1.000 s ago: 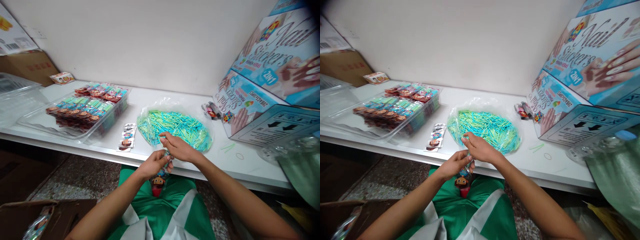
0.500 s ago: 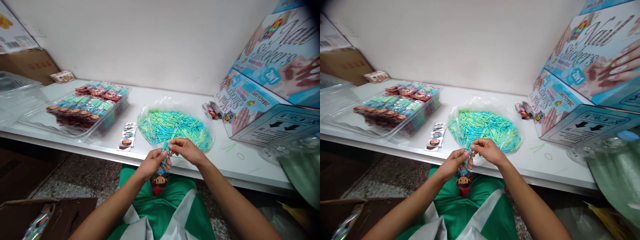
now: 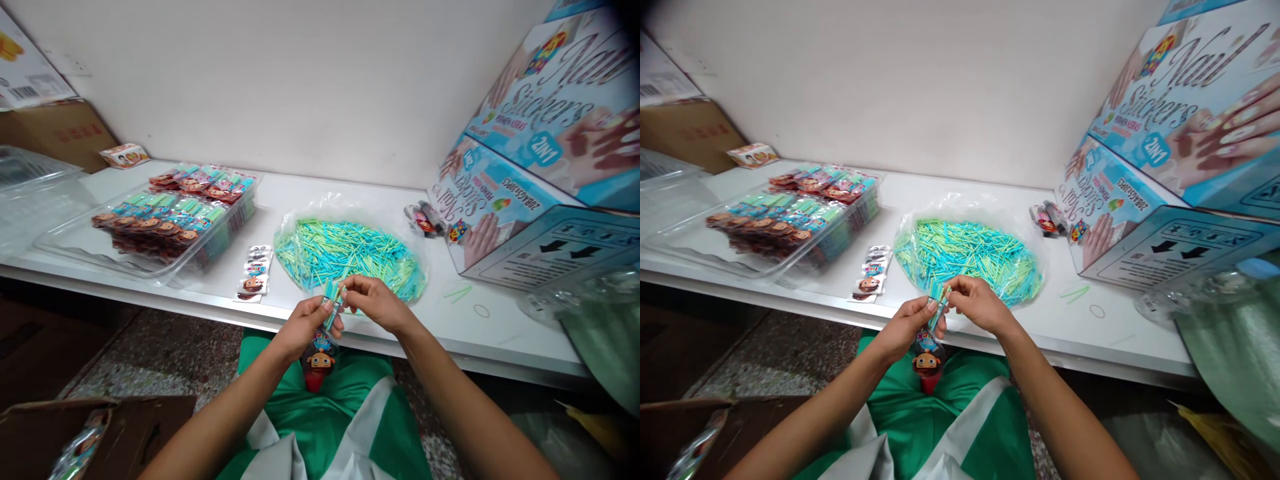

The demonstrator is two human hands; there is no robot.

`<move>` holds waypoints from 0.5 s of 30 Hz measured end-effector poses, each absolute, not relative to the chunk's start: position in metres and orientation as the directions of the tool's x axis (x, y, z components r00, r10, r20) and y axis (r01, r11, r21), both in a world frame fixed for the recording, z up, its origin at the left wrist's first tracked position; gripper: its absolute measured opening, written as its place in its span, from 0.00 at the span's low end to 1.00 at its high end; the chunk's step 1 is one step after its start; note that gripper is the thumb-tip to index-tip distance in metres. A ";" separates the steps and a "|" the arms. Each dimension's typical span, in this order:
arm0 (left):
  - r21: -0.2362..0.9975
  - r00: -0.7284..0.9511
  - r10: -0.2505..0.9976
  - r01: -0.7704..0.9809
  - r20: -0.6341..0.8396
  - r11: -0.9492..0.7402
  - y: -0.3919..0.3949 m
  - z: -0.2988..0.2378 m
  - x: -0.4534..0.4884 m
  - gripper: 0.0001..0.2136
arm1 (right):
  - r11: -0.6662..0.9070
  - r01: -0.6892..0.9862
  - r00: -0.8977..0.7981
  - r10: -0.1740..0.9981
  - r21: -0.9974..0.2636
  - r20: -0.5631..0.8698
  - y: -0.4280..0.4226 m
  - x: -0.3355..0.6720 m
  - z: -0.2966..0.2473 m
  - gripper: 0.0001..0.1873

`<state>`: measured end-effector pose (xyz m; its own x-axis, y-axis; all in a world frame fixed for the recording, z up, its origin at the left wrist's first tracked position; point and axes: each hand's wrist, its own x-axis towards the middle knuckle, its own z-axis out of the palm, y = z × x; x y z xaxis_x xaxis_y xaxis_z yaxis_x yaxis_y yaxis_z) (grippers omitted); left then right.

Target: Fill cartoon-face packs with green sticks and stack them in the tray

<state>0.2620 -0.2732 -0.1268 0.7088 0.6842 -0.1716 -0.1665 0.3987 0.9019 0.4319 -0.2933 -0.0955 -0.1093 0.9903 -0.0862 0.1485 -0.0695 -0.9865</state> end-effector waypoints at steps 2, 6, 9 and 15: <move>0.908 0.699 0.696 -0.169 -0.165 0.384 -0.273 -0.128 0.263 0.17 | -0.061 0.147 -0.093 0.993 -0.987 -0.075 -0.294 0.430 -0.096 0.05; 0.921 0.683 0.713 -0.159 -0.159 0.357 -0.272 -0.130 0.263 0.16 | -0.050 0.190 -0.076 0.995 -0.980 -0.066 -0.295 0.428 -0.098 0.08; 0.927 0.680 0.716 -0.148 -0.158 0.344 -0.272 -0.130 0.262 0.15 | -0.029 0.238 -0.075 0.996 -0.971 -0.048 -0.296 0.428 -0.097 0.10; 0.930 0.695 0.706 -0.157 -0.136 0.333 -0.273 -0.128 0.261 0.15 | 0.013 0.324 -0.058 0.998 -0.946 -0.007 -0.295 0.426 -0.100 0.08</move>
